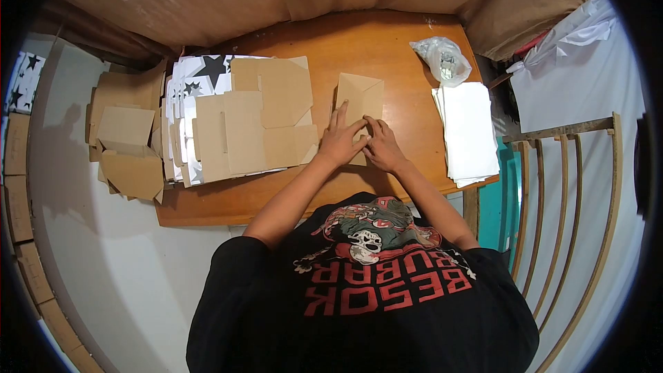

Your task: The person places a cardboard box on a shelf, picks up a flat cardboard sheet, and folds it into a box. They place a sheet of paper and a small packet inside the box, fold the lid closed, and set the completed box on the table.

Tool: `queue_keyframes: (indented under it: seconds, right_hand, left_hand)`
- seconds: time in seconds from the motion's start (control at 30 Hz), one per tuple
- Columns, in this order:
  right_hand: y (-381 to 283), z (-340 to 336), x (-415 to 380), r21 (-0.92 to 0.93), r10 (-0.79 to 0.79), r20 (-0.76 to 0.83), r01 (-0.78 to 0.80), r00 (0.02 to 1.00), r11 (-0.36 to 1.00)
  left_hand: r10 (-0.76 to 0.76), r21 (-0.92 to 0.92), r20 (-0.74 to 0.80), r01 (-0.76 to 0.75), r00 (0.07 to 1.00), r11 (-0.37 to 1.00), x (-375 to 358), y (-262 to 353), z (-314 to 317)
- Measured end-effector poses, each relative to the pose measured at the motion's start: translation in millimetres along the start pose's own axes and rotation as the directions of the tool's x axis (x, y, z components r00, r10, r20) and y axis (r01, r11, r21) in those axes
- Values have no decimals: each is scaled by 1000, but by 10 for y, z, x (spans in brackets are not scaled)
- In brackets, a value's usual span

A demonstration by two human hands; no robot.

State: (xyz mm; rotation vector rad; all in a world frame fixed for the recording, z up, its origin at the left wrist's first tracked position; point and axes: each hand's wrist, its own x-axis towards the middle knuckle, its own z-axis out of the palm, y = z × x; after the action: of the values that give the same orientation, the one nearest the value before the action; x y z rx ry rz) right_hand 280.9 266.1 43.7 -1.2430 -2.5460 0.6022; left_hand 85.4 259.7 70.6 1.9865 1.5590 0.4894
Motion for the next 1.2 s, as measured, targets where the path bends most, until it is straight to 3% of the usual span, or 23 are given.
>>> queue_keyframes:
  seconds: [0.07,0.27,0.47,0.57,0.77,1.2]
  right_hand:
    - [20,-37,2,32,-3,-4,3,1000,999]
    - [-133,-122,-3,104,7,-122,6,993,995]
    - [-105,-202,-28,145,12,-114,5,993,989]
    - [-72,-234,-23,183,18,-119,4,993,983]
    - [-65,-228,-18,171,-4,-144,28,990,985]
    - [-97,-177,-101,161,-1,-227,38,974,986]
  left_hand:
    - [-10,89,35,7,999,996,49,11,-11]
    - [9,81,116,-18,993,997,160,-184,-40]
    - [-9,169,255,-36,967,985,180,-69,-318]
    - [93,79,205,-111,974,991,192,-214,-221]
    - [131,-24,202,-129,971,991,233,-306,-201]
    - [190,-22,184,-190,964,982,287,-331,-220]
